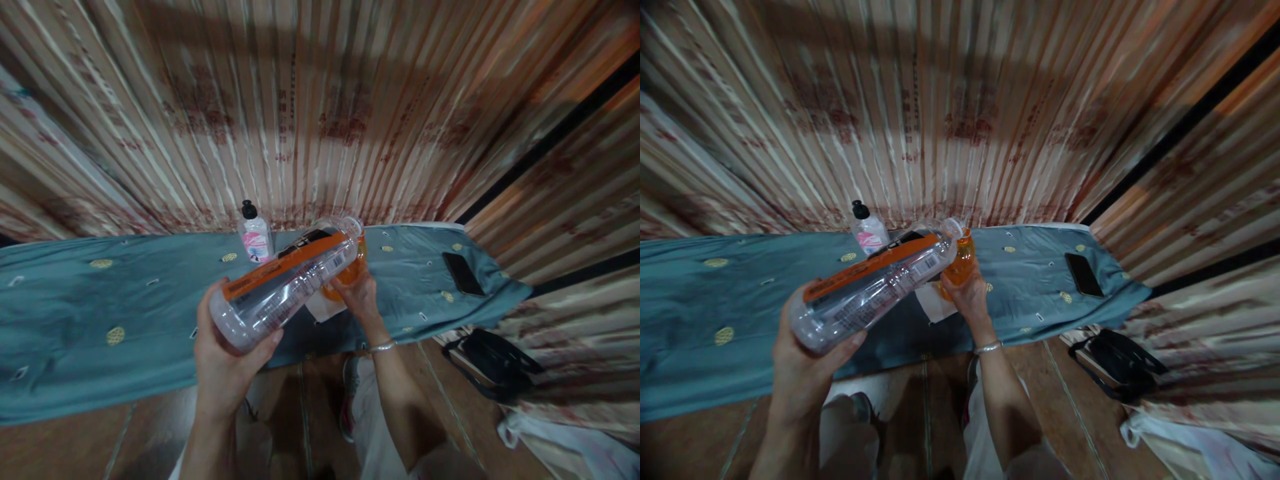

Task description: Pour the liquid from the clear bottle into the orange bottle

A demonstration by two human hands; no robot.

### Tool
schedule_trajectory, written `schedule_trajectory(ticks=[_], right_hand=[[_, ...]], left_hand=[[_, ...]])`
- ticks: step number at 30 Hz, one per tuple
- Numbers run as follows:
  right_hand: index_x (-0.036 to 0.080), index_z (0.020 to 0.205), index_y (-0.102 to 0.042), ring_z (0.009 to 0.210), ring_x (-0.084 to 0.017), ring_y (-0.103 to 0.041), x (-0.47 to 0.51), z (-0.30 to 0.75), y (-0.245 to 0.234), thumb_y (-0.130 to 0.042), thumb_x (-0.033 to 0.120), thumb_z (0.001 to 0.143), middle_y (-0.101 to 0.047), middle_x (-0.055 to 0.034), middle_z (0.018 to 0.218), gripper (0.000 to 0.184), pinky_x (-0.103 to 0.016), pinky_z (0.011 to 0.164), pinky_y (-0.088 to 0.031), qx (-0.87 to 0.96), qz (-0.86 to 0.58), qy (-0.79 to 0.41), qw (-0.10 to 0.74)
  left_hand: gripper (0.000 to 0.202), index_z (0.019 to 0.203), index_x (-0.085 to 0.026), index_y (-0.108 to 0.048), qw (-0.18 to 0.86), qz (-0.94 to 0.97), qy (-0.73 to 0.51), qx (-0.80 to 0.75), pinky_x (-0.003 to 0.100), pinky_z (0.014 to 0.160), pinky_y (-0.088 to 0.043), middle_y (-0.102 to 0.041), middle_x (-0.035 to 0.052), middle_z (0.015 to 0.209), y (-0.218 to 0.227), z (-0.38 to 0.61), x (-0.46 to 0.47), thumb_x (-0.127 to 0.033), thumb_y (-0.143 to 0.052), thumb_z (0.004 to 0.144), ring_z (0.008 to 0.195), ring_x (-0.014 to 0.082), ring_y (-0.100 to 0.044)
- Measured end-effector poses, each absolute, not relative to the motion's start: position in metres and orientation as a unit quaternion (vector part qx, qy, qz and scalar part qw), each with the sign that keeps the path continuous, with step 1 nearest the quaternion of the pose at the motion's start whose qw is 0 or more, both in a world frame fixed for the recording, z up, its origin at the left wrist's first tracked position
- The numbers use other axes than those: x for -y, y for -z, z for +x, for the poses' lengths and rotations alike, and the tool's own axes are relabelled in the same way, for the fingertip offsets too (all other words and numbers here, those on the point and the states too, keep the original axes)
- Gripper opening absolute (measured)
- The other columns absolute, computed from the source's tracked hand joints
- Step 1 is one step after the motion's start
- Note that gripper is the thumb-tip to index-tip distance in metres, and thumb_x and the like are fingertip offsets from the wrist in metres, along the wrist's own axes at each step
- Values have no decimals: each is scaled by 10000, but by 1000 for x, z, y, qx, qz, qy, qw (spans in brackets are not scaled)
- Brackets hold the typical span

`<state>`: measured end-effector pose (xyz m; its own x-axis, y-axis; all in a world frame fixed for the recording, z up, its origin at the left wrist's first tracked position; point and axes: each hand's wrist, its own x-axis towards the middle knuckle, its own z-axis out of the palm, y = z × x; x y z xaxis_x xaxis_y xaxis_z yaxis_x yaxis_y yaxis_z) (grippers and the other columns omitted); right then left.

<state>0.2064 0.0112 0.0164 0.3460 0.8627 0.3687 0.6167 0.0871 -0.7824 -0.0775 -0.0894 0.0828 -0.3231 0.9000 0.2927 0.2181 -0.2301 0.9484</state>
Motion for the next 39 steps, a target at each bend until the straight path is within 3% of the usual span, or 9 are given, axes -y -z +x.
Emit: schedule_trajectory(ticks=[6, 11, 16, 20, 26, 32, 39], right_hand=[[181, 1464, -675, 1168, -403, -917, -11, 205, -17, -949, 385, 802, -916, -199, 1293, 745, -576, 1023, -769, 555, -666, -125, 483], [222, 1438, -695, 1169, -412, -919, -10, 203, -17, -931, 401, 817, -921, -192, 1291, 688, -565, 1017, -773, 549, -664, -127, 492], [183, 1470, -676, 1203, -432, -909, -10, 204, -21, -960, 386, 787, -912, -216, 1310, 767, -567, 1015, -769, 542, -674, -141, 482], [155, 1464, -682, 1241, -442, -899, -9, 202, -24, -964, 373, 779, -898, -250, 1337, 772, -562, 1048, -761, 534, -686, -148, 472], [188, 1444, -699, 1190, -425, -912, -9, 202, -24, -936, 389, 786, -907, -230, 1324, 727, -591, 1053, -764, 532, -684, -149, 476], [155, 1456, -683, 1185, -426, -913, -10, 204, -21, -945, 438, 773, -909, -242, 1310, 785, -557, 1011, -768, 539, -676, -137, 484], [152, 1484, -665, 1191, -422, -912, -10, 204, -19, -954, 414, 793, -907, -233, 1317, 794, -556, 1016, -767, 546, -684, -128, 467]], left_hand=[[1076, 1463, -204, -711, 274, 465, -630, -558, 510, 1131, -694, -804, 157, 1412, -95, -65, 91, -562, -1134, 540, 1272, 375, -824], [1112, 1479, -210, -694, 298, 466, -616, -561, 536, 1169, -673, -780, 161, 1436, -99, -63, 91, -539, -1144, 517, 1297, 391, -806], [1077, 1437, -195, -702, 286, 449, -635, -560, 562, 1207, -649, -789, 160, 1393, -104, -57, 91, -529, -1130, 507, 1287, 393, -804], [1066, 1439, -206, -704, 283, 452, -638, -556, 548, 1185, -666, -795, 155, 1400, -102, -58, 91, -540, -1130, 520, 1285, 386, -811], [1067, 1520, -223, -681, 279, 509, -607, -544, 500, 1109, -710, -796, 148, 1441, -90, -73, 89, -514, -1137, 601, 1292, 371, -827], [1082, 1483, -206, -692, 276, 479, -620, -557, 548, 1211, -659, -785, 167, 1460, -94, -68, 90, -566, -1136, 565, 1344, 394, -806], [1087, 1487, -223, -683, 290, 479, -616, -554, 550, 1193, -666, -786, 157, 1448, -96, -65, 90, -536, -1139, 552, 1317, 387, -810]])
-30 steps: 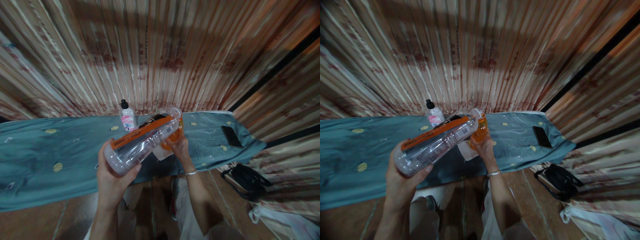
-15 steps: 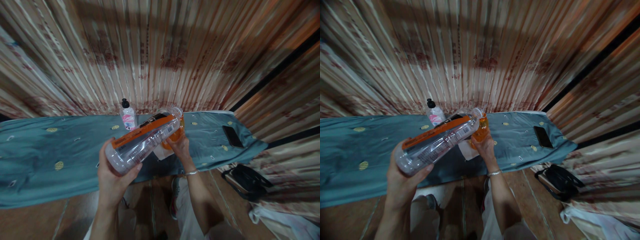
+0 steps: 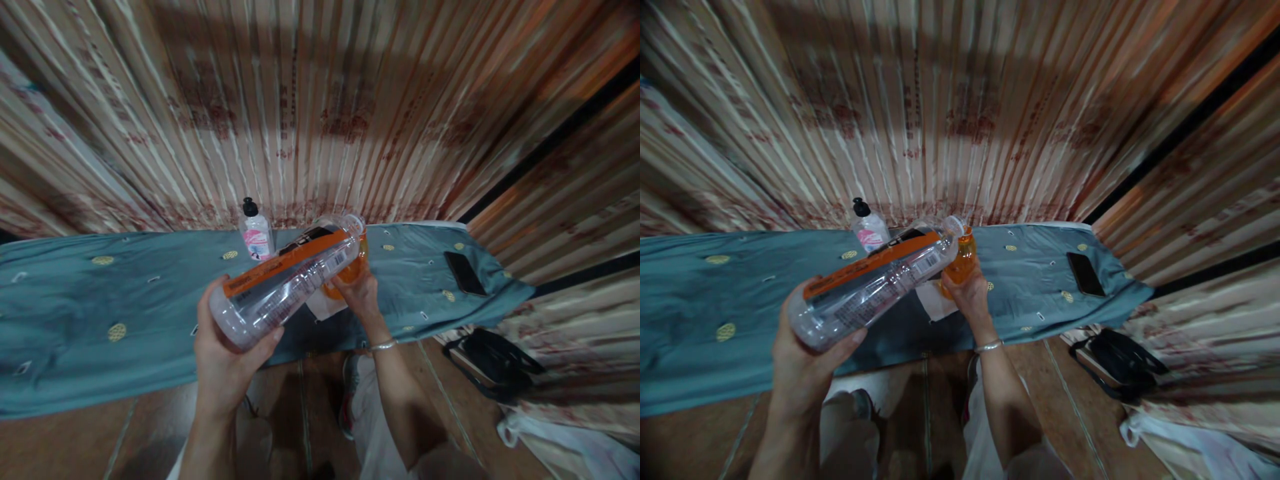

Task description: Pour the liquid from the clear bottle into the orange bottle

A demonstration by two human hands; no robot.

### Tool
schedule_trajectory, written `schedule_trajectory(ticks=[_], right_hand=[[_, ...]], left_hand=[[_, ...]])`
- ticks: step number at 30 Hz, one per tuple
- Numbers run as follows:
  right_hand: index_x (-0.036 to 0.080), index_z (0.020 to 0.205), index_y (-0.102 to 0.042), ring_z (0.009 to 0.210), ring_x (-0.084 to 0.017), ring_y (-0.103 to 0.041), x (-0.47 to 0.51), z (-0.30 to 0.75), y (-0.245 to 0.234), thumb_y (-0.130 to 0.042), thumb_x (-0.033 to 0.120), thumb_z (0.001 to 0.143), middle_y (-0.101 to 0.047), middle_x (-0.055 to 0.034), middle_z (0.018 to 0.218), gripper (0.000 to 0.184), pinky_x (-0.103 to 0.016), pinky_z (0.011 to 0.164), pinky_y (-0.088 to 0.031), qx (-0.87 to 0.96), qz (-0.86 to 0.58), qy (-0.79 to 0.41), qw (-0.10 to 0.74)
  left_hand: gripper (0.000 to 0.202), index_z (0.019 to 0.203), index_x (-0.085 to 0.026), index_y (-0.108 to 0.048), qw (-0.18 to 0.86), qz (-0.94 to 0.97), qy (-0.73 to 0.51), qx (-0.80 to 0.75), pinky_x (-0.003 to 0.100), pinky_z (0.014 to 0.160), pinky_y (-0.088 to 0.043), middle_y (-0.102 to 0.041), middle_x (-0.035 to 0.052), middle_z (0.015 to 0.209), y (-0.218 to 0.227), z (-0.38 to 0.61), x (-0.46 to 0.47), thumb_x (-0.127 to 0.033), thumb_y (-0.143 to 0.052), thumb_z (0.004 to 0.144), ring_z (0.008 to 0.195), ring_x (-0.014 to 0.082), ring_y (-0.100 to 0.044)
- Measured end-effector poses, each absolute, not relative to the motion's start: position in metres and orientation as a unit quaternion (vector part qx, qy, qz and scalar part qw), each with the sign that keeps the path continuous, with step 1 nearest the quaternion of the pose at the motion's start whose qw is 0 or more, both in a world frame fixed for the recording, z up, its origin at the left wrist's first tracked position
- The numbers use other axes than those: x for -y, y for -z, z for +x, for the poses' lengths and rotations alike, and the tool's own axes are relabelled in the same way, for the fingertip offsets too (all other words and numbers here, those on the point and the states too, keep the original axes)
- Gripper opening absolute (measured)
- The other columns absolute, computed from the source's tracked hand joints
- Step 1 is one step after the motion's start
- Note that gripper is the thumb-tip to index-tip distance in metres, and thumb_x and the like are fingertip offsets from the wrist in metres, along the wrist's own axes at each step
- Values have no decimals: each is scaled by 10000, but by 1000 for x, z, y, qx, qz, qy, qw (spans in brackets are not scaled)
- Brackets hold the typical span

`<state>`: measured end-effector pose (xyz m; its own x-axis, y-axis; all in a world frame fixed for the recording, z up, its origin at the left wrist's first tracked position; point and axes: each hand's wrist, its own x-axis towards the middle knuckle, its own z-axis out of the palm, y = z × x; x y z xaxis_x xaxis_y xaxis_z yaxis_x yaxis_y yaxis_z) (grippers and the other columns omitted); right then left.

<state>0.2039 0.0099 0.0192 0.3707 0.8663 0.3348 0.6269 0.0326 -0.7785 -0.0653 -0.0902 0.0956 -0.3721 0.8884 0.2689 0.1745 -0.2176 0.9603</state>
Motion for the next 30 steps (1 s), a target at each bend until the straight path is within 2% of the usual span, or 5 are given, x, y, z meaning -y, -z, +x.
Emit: schedule_trajectory(ticks=[6, 14, 18, 22, 30], right_hand=[[151, 1494, -653, 1243, -428, -902, -10, 203, -21, -954, 389, 795, -894, -248, 1357, 797, -571, 1076, -755, 546, -686, -127, 463], [261, 1432, -690, 1197, -421, -911, -9, 203, -18, -910, 461, 842, -917, -189, 1314, 661, -624, 1044, -771, 550, -662, -133, 492], [242, 1450, -695, 1184, -426, -911, -10, 204, -17, -925, 437, 823, -916, -199, 1303, 697, -612, 1022, -774, 550, -670, -130, 481], [162, 1463, -680, 1199, -425, -906, -11, 204, -17, -946, 455, 811, -904, -237, 1311, 763, -556, 1004, -771, 552, -677, -120, 472], [238, 1443, -684, 1194, -411, -909, -9, 203, -19, -904, 446, 844, -918, -182, 1290, 672, -587, 1020, -770, 556, -666, -131, 479]], left_hand=[[1091, 1466, -233, -696, 285, 447, -633, -563, 565, 1215, -650, -773, 159, 1478, -102, -59, 92, -592, -1119, 527, 1346, 399, -791], [1096, 1514, -237, -694, 293, 481, -609, -559, 530, 1149, -697, -781, 146, 1456, -90, -74, 90, -532, -1146, 560, 1314, 389, -807], [1084, 1512, -231, -693, 286, 488, -608, -557, 526, 1101, -720, -789, 152, 1429, -93, -68, 92, -517, -1147, 569, 1266, 388, -822], [1057, 1549, -235, -680, 271, 467, -631, -557, 556, 1214, -666, -770, 150, 1480, -98, -62, 94, -568, -1109, 642, 1326, 382, -801], [1084, 1531, -238, -675, 298, 489, -602, -556, 522, 1158, -694, -794, 146, 1452, -90, -75, 90, -506, -1132, 585, 1321, 378, -815]])
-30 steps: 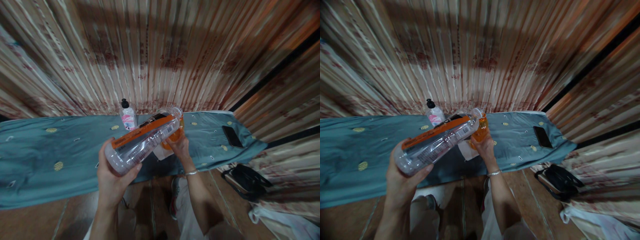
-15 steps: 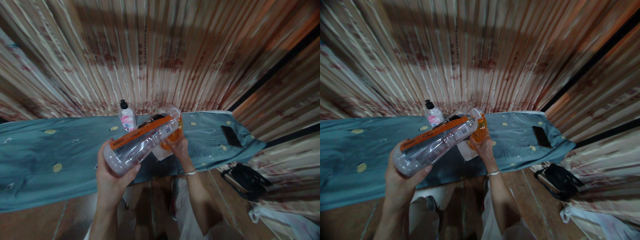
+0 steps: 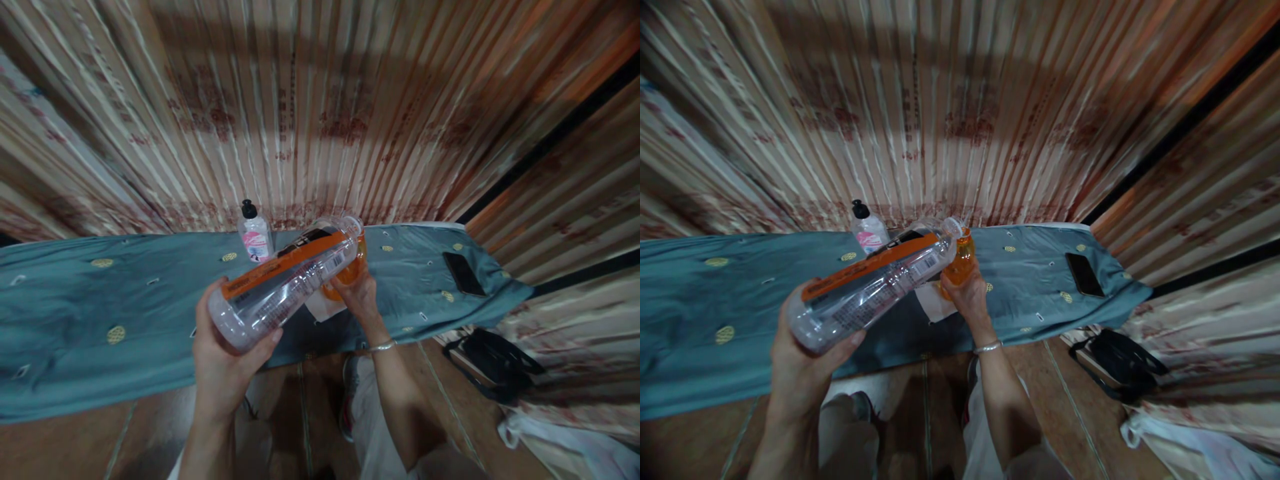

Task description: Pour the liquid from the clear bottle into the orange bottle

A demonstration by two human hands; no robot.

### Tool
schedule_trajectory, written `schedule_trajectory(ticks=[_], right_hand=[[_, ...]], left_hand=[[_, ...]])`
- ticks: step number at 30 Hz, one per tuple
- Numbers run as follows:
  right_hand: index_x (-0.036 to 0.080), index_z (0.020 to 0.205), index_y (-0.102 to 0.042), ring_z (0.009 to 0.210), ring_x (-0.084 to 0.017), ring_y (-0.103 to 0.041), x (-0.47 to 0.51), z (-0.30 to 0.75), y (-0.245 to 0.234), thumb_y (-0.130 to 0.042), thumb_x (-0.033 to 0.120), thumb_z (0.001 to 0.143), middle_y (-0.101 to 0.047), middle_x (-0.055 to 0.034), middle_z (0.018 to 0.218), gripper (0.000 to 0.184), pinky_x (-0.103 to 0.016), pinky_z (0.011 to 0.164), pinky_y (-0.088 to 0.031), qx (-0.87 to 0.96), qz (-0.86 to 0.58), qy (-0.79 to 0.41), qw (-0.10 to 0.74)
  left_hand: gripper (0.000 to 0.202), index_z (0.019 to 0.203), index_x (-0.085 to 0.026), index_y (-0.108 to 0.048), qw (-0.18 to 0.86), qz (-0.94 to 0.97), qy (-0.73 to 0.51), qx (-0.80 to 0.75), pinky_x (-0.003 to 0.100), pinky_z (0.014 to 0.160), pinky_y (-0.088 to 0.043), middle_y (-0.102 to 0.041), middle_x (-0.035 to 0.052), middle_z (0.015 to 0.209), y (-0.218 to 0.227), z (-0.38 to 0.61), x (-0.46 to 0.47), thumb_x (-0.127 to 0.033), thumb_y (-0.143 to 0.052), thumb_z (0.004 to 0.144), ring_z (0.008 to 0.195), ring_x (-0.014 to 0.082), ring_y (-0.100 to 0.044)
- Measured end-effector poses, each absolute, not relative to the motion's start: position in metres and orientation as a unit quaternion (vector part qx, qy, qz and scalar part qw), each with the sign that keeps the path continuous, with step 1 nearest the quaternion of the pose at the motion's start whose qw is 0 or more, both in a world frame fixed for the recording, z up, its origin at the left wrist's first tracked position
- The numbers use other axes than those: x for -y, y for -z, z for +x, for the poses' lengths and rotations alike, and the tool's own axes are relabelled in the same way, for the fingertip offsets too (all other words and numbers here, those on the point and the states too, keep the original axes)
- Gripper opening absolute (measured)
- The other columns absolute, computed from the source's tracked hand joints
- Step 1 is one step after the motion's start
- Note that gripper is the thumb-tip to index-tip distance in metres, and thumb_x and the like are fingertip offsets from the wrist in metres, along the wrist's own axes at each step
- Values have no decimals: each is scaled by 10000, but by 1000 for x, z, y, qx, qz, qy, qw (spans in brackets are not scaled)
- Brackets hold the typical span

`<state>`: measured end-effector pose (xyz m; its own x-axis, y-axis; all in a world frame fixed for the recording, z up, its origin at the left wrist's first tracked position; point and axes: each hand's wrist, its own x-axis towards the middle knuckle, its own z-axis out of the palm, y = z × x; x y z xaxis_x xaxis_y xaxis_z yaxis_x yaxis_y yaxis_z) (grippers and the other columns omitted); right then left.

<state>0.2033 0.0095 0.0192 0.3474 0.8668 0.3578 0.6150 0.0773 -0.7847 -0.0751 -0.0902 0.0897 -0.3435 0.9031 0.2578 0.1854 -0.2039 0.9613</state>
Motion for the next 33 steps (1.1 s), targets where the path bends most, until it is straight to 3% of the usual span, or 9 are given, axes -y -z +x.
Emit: schedule_trajectory(ticks=[10, 15, 22, 28, 33], right_hand=[[187, 1442, -689, 1196, -401, -912, -9, 201, -23, -923, 406, 802, -914, -205, 1297, 716, -514, 1013, -773, 543, -681, -135, 473], [198, 1475, -672, 1227, -420, -904, -9, 203, -22, -956, 379, 808, -904, -213, 1323, 747, -557, 1061, -764, 546, -683, -137, 466], [240, 1458, -656, 1143, -414, -914, -10, 205, -16, -919, 497, 845, -913, -191, 1278, 715, -593, 968, -778, 553, -677, -130, 468], [272, 1458, -684, 1135, -434, -915, -10, 206, -14, -944, 457, 800, -925, -183, 1251, 730, -629, 981, -774, 547, -681, -122, 472], [245, 1460, -676, 1182, -443, -905, -11, 206, -15, -921, 443, 809, -915, -206, 1291, 723, -657, 1035, -754, 546, -676, -130, 477]], left_hand=[[1061, 1518, -237, -688, 286, 494, -602, -558, 518, 1150, -701, -783, 152, 1480, -90, -74, 90, -488, -1130, 587, 1344, 387, -807], [1059, 1533, -232, -686, 286, 495, -607, -551, 510, 1145, -698, -785, 158, 1481, -88, -74, 90, -488, -1127, 604, 1322, 378, -813], [1112, 1522, -243, -686, 299, 478, -603, -564, 551, 1154, -702, -780, 154, 1474, -90, -74, 89, -500, -1149, 545, 1335, 404, -804], [1120, 1528, -236, -690, 289, 483, -604, -564, 565, 1194, -678, -773, 154, 1476, -89, -75, 89, -525, -1146, 547, 1343, 407, -799], [1086, 1501, -240, -699, 287, 479, -609, -563, 537, 1135, -704, -789, 147, 1431, -93, -71, 90, -526, -1142, 552, 1286, 391, -814]])
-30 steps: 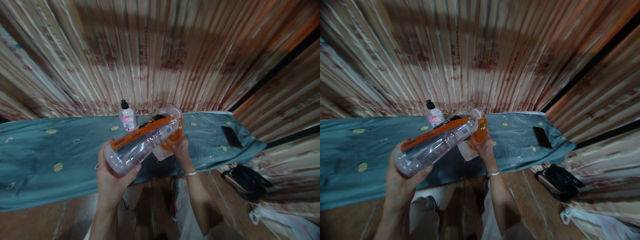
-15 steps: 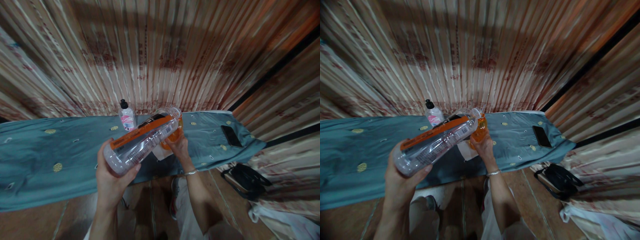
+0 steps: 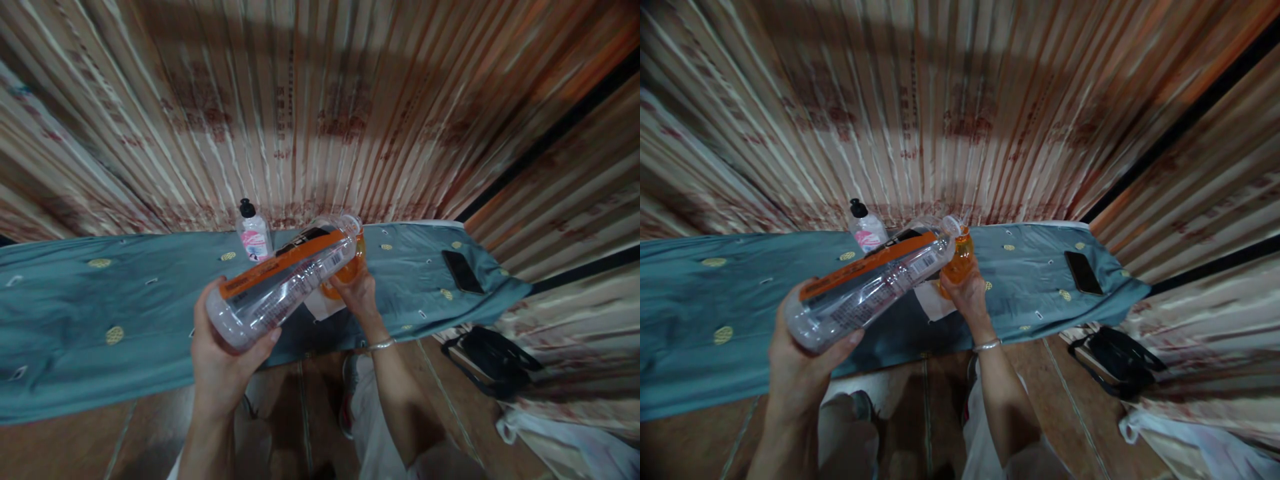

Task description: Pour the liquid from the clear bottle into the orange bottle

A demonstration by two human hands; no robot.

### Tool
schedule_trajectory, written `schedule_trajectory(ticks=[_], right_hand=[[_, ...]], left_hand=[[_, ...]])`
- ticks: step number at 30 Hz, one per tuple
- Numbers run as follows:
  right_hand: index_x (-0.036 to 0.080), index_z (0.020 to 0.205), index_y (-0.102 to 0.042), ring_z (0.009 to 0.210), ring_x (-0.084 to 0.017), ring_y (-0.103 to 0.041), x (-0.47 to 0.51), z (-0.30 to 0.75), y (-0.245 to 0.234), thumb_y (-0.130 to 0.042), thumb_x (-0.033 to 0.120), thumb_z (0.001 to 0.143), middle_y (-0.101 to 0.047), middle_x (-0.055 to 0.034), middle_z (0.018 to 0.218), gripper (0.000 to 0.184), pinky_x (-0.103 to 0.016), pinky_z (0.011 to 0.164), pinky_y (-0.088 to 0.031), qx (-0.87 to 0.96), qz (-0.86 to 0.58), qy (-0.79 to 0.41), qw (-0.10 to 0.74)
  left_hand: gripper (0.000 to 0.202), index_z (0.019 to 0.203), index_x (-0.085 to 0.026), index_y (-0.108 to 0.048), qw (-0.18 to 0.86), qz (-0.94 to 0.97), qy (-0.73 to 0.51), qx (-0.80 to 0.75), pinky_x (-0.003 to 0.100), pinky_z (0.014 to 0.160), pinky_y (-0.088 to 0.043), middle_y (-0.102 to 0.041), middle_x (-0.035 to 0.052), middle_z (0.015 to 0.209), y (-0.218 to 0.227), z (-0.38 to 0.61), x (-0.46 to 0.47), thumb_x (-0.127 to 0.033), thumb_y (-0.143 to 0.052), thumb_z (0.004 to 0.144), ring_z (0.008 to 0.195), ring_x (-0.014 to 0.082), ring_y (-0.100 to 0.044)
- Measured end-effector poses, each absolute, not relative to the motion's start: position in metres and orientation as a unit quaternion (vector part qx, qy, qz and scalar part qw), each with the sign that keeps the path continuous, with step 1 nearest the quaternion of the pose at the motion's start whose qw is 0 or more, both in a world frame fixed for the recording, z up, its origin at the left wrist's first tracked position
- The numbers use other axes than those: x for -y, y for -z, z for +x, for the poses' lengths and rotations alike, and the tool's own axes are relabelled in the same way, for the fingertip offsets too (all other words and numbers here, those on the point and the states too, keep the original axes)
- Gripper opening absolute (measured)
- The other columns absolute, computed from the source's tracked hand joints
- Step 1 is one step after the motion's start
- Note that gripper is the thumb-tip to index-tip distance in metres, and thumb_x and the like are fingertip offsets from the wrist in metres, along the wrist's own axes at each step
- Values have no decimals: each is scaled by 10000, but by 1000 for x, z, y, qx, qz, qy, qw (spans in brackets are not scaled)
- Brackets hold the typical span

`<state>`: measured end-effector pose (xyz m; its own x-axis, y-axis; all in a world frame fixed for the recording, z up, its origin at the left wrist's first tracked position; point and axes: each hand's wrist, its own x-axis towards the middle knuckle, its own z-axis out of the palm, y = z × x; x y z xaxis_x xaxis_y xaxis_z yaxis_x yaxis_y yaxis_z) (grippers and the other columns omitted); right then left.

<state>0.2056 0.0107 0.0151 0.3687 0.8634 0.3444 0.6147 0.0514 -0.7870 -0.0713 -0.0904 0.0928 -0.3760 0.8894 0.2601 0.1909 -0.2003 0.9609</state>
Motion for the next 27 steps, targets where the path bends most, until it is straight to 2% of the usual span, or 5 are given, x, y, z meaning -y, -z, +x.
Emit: schedule_trajectory(ticks=[5, 11, 19, 27], right_hand=[[230, 1467, -684, 1194, -425, -904, -10, 206, -16, -931, 443, 806, -908, -192, 1307, 737, -602, 1026, -756, 548, -679, -129, 472], [148, 1487, -680, 1183, -421, -903, -11, 206, -17, -931, 452, 796, -904, -236, 1317, 796, -573, 1016, -761, 550, -675, -133, 473], [191, 1498, -686, 1225, -424, -894, -11, 205, -17, -949, 391, 811, -902, -217, 1338, 762, -606, 1045, -759, 553, -672, -130, 475], [172, 1448, -704, 1194, -410, -912, -10, 204, -20, -947, 400, 793, -912, -222, 1330, 735, -554, 1032, -768, 547, -661, -140, 494]], left_hand=[[1066, 1513, -244, -692, 280, 488, -606, -563, 536, 1146, -699, -788, 146, 1449, -94, -71, 91, -515, -1135, 581, 1299, 390, -814], [1051, 1530, -242, -690, 281, 494, -605, -558, 527, 1172, -688, -787, 147, 1466, -87, -76, 90, -487, -1130, 607, 1316, 374, -813], [1057, 1488, -219, -692, 288, 480, -613, -558, 497, 1076, -720, -801, 139, 1407, -96, -67, 90, -484, -1129, 563, 1249, 364, -823], [1039, 1423, -216, -703, 276, 447, -633, -568, 498, 1088, -690, -803, 133, 1363, -109, -53, 91, -483, -1100, 501, 1217, 361, -806]])
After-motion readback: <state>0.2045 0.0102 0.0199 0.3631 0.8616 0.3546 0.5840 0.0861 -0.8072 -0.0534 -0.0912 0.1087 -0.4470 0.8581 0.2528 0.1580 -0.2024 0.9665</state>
